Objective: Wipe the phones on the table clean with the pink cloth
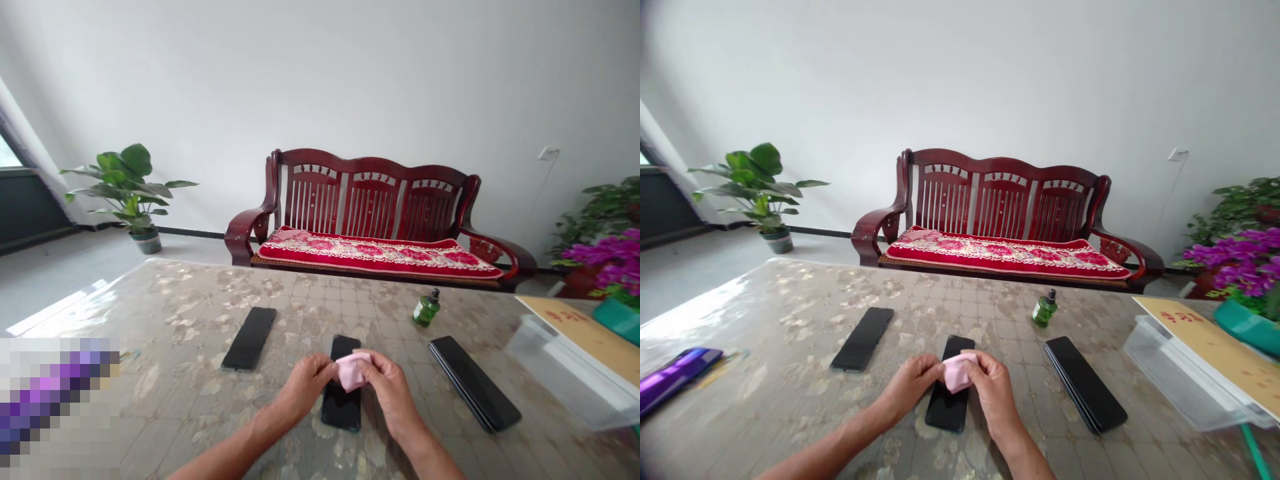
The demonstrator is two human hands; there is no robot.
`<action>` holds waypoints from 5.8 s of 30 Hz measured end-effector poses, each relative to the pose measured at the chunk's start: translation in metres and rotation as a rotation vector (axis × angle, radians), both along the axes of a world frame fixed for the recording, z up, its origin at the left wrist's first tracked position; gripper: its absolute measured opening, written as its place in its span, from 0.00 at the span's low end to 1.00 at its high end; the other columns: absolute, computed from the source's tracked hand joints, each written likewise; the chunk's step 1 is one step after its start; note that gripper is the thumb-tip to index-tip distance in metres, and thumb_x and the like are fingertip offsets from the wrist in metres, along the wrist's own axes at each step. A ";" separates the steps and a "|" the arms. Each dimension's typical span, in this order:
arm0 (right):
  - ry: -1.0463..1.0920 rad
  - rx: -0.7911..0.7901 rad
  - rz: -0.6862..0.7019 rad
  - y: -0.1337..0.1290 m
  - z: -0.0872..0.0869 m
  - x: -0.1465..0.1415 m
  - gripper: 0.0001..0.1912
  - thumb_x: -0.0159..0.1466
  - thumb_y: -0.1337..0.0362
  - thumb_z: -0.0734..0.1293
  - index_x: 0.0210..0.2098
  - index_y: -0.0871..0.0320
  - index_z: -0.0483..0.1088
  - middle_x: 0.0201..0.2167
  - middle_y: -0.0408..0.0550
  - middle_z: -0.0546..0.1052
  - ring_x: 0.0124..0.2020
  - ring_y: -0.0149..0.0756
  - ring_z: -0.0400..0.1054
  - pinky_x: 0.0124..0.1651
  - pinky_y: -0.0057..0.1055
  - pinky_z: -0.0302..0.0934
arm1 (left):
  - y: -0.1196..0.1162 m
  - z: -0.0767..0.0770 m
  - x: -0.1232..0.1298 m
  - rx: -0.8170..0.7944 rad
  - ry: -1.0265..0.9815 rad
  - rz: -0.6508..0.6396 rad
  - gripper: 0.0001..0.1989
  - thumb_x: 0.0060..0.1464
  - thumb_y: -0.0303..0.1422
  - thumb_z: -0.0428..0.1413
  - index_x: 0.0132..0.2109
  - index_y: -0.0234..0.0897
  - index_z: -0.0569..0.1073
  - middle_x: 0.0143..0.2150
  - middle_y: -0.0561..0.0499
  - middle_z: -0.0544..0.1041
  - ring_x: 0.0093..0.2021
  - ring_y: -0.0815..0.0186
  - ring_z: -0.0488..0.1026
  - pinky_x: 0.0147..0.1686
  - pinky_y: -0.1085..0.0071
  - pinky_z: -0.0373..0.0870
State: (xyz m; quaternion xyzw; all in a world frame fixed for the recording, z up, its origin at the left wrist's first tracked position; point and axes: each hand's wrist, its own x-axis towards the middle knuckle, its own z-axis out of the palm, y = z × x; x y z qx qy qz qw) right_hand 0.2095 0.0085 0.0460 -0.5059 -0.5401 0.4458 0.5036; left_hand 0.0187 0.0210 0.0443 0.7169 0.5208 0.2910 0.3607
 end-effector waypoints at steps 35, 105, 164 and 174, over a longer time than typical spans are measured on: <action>-1.076 0.700 0.307 0.001 -0.024 -0.001 0.31 0.66 0.77 0.54 0.66 0.53 0.54 0.63 0.48 0.65 0.62 0.38 0.60 0.62 0.41 0.62 | -0.050 -0.034 -0.007 0.628 0.562 -0.338 0.18 0.64 0.34 0.53 0.57 0.30 0.67 0.59 0.41 0.70 0.60 0.54 0.66 0.59 0.60 0.65; -0.898 0.555 0.235 0.069 -0.014 -0.038 0.34 0.60 0.80 0.52 0.61 0.50 0.64 0.57 0.44 0.72 0.57 0.34 0.67 0.62 0.39 0.61 | -0.019 -0.034 -0.011 0.568 0.561 -0.229 0.17 0.59 0.26 0.56 0.56 0.31 0.70 0.59 0.39 0.71 0.59 0.52 0.68 0.57 0.58 0.67; -0.886 0.763 0.375 0.004 -0.015 -0.017 0.26 0.67 0.76 0.58 0.62 0.52 0.62 0.56 0.46 0.73 0.58 0.35 0.66 0.63 0.39 0.60 | 0.094 0.038 -0.007 0.412 0.910 -0.574 0.42 0.37 0.30 0.67 0.61 0.53 0.64 0.65 0.41 0.59 0.56 0.41 0.65 0.46 0.50 0.70; -0.884 0.551 0.314 0.044 -0.009 0.004 0.26 0.64 0.78 0.55 0.57 0.54 0.69 0.56 0.49 0.73 0.58 0.37 0.66 0.62 0.42 0.60 | 0.055 0.026 -0.036 0.141 0.758 -0.178 0.27 0.42 0.38 0.62 0.50 0.35 0.70 0.51 0.39 0.68 0.42 0.49 0.76 0.41 0.58 0.73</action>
